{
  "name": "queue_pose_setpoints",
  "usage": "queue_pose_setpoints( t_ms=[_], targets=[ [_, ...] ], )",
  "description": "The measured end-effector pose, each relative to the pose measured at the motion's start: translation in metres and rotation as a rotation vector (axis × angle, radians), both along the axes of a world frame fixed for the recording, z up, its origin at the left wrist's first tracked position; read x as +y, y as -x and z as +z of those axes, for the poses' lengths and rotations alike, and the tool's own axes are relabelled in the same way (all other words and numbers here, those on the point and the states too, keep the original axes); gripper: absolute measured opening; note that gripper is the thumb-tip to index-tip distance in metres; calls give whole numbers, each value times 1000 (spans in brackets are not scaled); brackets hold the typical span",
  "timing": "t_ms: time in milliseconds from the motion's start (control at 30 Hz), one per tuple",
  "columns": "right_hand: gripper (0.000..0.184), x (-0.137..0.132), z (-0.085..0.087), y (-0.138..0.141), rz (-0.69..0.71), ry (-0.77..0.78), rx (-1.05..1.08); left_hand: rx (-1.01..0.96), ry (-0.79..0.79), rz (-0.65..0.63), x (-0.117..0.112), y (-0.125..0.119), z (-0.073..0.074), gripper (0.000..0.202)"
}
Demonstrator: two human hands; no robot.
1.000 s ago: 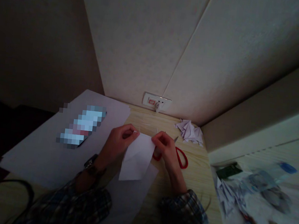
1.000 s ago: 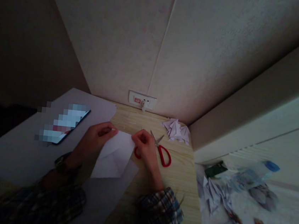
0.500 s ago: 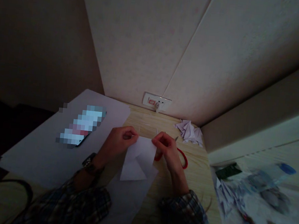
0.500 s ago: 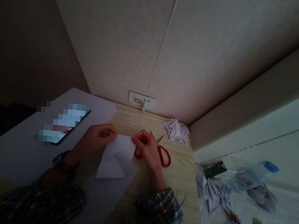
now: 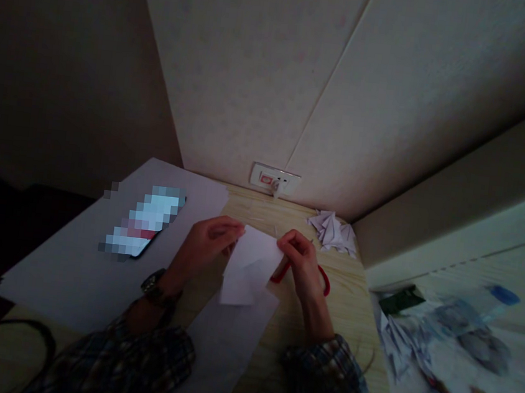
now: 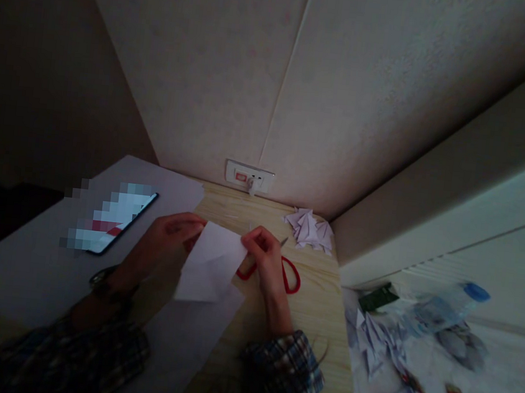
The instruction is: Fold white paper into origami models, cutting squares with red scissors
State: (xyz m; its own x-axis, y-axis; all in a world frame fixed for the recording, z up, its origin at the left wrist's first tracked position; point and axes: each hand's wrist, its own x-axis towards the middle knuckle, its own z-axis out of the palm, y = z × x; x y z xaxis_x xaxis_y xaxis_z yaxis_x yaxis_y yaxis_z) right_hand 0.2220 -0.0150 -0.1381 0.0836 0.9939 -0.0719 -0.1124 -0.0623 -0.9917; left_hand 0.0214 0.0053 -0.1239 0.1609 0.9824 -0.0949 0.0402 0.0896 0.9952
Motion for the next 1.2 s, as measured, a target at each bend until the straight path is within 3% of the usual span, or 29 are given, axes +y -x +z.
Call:
queue_pose_setpoints(
  t_ms=[200, 467, 733, 1033, 1200],
  targets=[
    [23, 0, 0, 2, 34, 15, -21, 52, -3, -143, -3, 0, -4, 22],
    [22, 1, -2, 6, 65, 3, -102, 321, -154, -171, -4, -1, -6, 30],
    [15, -3, 2, 16, 202, 1, -178, 359, -211, -275, -10, -7, -2, 25],
    [13, -3, 1, 20, 190, -11, -192, 428, -292, -214, -12, -8, 6, 29],
    [14, 2, -2, 4, 126, -6, -180, 428, -284, -25, -10, -2, 8, 26]
  ],
)
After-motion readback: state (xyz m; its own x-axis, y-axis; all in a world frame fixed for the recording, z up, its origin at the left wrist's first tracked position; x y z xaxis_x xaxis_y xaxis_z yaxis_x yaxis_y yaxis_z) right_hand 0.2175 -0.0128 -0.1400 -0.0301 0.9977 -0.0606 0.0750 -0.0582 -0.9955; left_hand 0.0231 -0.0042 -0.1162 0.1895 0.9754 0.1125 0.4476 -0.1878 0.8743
